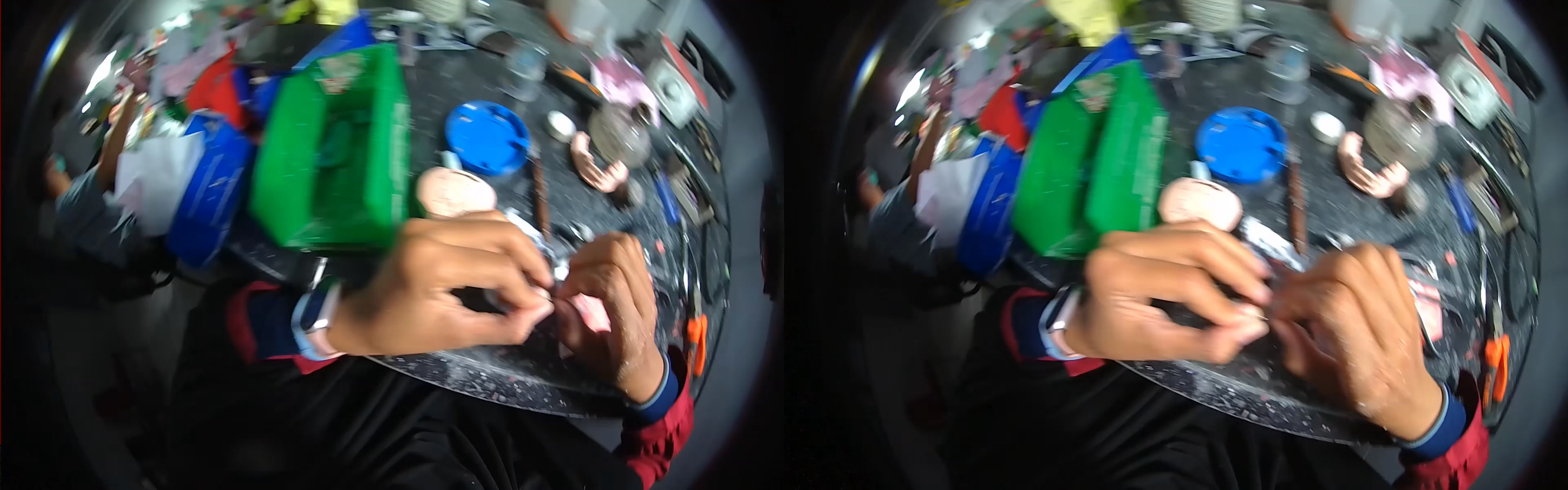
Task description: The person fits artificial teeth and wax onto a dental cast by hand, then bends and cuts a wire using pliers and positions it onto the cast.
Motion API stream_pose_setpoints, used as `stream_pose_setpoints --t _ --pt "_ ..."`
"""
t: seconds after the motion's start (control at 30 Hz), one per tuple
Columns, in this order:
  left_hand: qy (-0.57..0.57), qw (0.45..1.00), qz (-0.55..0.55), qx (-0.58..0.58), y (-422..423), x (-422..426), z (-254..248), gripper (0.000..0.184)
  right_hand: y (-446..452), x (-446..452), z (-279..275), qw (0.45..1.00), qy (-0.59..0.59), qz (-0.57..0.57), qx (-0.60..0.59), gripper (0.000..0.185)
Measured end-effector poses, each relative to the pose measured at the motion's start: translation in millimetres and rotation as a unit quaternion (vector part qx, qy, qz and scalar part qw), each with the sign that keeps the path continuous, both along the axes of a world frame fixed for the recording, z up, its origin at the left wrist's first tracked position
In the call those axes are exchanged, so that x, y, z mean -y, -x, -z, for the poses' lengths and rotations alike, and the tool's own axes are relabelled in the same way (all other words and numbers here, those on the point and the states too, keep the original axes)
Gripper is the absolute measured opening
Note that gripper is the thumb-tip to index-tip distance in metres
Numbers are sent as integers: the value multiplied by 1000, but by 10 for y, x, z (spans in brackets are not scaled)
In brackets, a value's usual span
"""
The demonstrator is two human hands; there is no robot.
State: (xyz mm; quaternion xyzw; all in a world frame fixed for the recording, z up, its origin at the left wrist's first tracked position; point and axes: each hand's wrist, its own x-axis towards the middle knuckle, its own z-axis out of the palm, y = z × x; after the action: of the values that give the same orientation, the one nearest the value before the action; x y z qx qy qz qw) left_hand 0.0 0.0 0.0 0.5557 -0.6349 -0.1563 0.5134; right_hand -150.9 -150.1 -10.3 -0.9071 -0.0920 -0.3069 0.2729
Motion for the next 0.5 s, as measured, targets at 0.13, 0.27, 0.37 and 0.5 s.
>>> stream_pose_setpoints --t 0.13,0.27,0.37,0.5 --pt "55 998 -5 1 0 113 79 26 43 59 -181 995 50 22 -87 28" --pt "-38 988 -37 144 7 104 91 76 112 117 -143 989 28 19 -142 27" --pt "-108 970 -23 218 43 11 108 100 200 115 -2 980 -31 24 -193 24" --pt "-119 953 -8 278 27 15 120 91 128 56 -218 981 54 -43 -181 27"
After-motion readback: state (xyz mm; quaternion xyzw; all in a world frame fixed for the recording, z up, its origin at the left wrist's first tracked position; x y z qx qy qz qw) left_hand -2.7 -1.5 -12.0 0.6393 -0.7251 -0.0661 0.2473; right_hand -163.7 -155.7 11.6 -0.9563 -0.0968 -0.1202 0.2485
